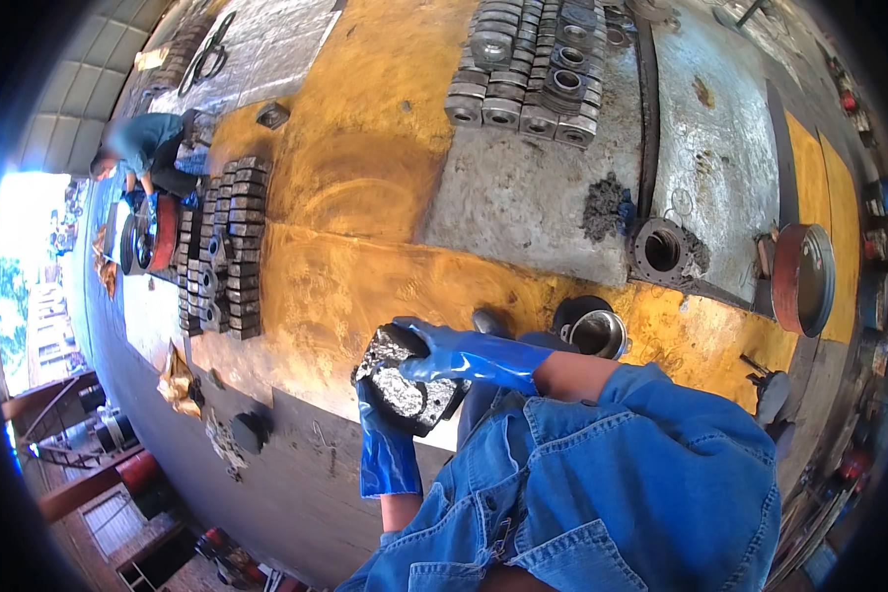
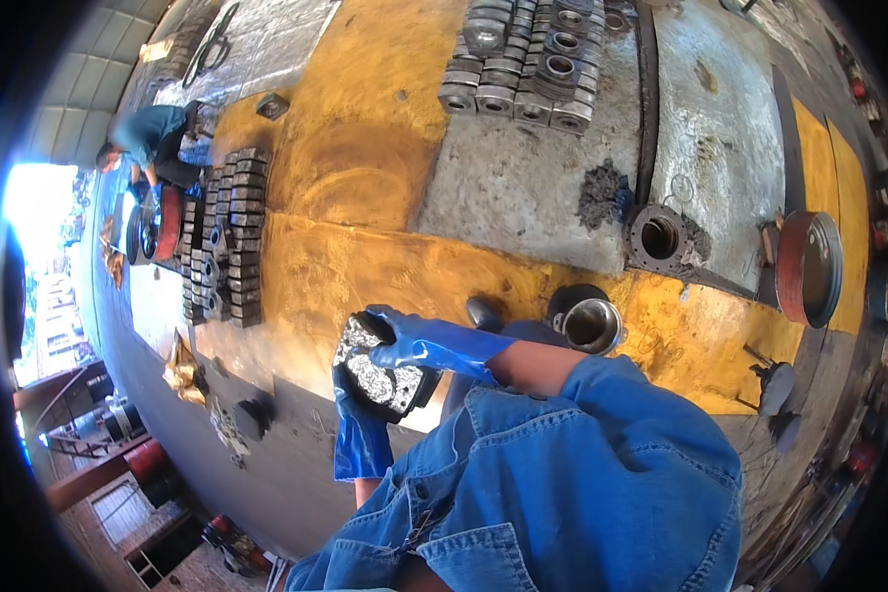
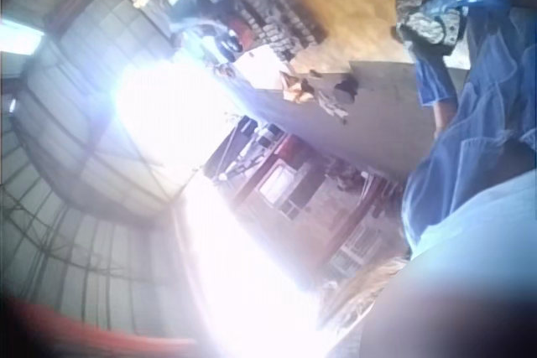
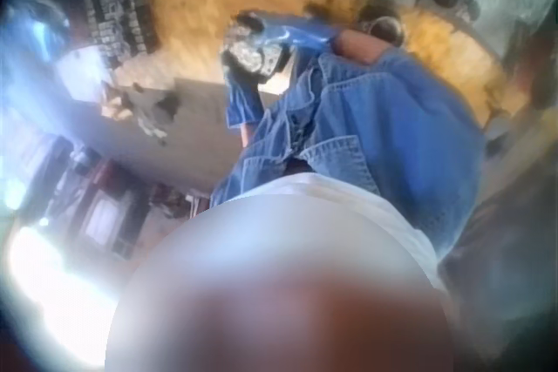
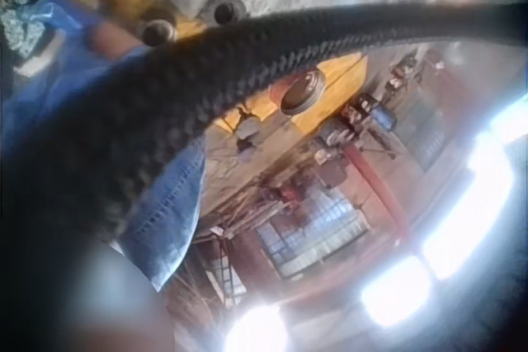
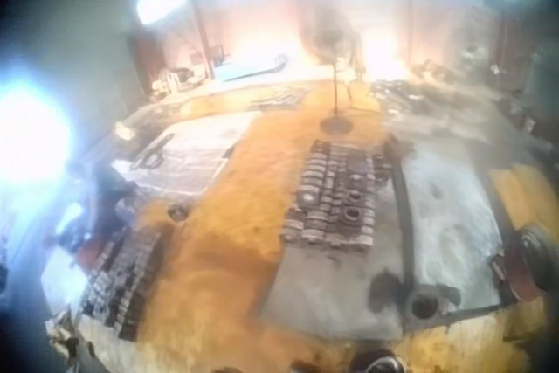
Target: The person cleans a square metal plate by wiping it with a cloth, then picks up a rubber seal from a metal track and shakes it to remove debris.
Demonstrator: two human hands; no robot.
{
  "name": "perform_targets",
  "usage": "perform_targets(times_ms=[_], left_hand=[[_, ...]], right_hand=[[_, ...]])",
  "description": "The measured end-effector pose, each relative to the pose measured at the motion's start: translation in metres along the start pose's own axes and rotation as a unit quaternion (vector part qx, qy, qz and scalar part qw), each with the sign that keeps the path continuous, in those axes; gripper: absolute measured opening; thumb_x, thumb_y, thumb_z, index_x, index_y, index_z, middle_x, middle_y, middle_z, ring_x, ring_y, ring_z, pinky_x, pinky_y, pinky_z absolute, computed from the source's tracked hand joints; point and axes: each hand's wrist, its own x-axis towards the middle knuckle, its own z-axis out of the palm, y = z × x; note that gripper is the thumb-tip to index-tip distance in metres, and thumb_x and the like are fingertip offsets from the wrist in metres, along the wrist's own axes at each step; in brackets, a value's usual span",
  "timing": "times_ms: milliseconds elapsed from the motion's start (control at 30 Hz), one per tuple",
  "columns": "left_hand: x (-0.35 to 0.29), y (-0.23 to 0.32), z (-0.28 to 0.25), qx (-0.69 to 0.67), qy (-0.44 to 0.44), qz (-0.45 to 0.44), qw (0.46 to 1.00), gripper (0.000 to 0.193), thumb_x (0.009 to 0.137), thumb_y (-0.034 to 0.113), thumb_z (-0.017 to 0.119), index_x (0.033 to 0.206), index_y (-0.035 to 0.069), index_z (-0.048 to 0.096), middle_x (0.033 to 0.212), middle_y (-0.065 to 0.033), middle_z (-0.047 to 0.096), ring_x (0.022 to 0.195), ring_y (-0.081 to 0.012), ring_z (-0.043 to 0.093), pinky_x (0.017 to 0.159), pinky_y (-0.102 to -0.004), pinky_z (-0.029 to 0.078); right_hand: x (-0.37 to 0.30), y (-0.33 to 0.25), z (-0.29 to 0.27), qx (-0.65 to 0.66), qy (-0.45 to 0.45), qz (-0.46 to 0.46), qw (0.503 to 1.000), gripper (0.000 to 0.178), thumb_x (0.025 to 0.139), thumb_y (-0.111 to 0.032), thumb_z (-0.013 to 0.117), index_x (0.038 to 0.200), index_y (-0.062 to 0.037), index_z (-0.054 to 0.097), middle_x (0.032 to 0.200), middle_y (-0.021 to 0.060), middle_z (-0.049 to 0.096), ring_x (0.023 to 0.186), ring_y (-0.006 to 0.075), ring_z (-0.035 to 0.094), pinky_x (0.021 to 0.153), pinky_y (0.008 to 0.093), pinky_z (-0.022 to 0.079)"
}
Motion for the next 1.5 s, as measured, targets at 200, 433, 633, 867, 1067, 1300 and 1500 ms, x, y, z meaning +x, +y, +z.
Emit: perform_targets(times_ms=[200,433,633,867,1067,1300,1500], left_hand=[[0.065,0.037,0.128,0.138,-0.134,-0.019,0.981,0.053,0.083,0.036,0.07,0.124,0.004,0.056,0.118,-0.0138,0.065,0.11,-0.0279,0.062,0.098,-0.0394,0.049],[0.193,0.057,0.14,0.099,-0.098,-0.089,0.986,0.056,0.101,0.046,0.045,0.138,0.003,0.049,0.13,-0.0151,0.061,0.117,-0.029,0.059,0.103,-0.0411,0.049],[0.326,0.042,0.205,0.116,-0.095,-0.127,0.981,0.065,0.1,0.051,0.052,0.143,0.002,0.047,0.135,-0.0164,0.059,0.12,-0.0312,0.06,0.105,-0.0449,0.049],[0.477,0.0,0.294,0.132,-0.09,-0.229,0.96,0.061,0.098,0.044,0.061,0.139,0.0,0.051,0.126,-0.0164,0.065,0.112,-0.0288,0.065,0.099,-0.0415,0.054],[0.541,-0.009,0.397,0.263,-0.026,-0.283,0.922,0.057,0.098,0.042,0.062,0.135,0.0,0.054,0.121,-0.015,0.067,0.108,-0.0252,0.066,0.097,-0.0361,0.054],[0.632,0.004,0.471,0.351,-0.157,-0.264,0.885,0.052,0.095,0.039,0.068,0.126,-0.001,0.062,0.112,-0.0107,0.07,0.098,-0.0189,0.066,0.089,-0.0304,0.054],[0.728,-0.001,0.491,0.509,-0.239,-0.249,0.788,0.048,0.093,0.039,0.071,0.121,0.0,0.068,0.107,-0.0066,0.071,0.094,-0.0161,0.066,0.088,-0.0277,0.052]], right_hand=[[0.022,-0.025,-0.055,0.04,0.09,-0.023,0.995,0.089,0.084,-0.04,0.075,0.155,-0.0119,0.029,0.144,0.0197,0.051,0.136,0.0321,0.048,0.114,0.0398,0.035],[0.062,-0.051,-0.151,0.173,0.183,-0.041,0.967,0.085,0.085,-0.036,0.078,0.151,-0.0033,0.035,0.14,0.0176,0.055,0.13,0.028,0.052,0.112,0.0364,0.037],[0.083,-0.067,-0.282,0.283,0.215,-0.036,0.934,0.059,0.092,-0.04,0.07,0.134,-0.001,0.056,0.122,0.0123,0.066,0.113,0.0207,0.063,0.101,0.0336,0.047],[0.088,-0.118,-0.443,0.213,0.303,0.044,0.928,0.072,0.085,-0.056,0.07,0.131,-0.002,0.061,0.121,0.0157,0.067,0.112,0.0251,0.063,0.098,0.0356,0.048],[0.127,-0.091,-0.525,0.258,0.395,0.119,0.874,0.059,0.087,-0.046,0.073,0.125,-0.0018,0.066,0.111,0.0104,0.071,0.101,0.0193,0.066,0.09,0.0321,0.052],[0.169,-0.077,-0.581,0.399,0.45,0.085,0.794,0.056,0.091,-0.042,0.073,0.129,-0.0013,0.062,0.114,0.0083,0.069,0.1,0.0184,0.066,0.087,0.0311,0.054],[0.227,-0.066,-0.595,0.524,0.522,0.03,0.672,0.055,0.09,-0.038,0.074,0.13,-0.0019,0.061,0.114,0.0097,0.069,0.099,0.0202,0.068,0.087,0.0338,0.056]])
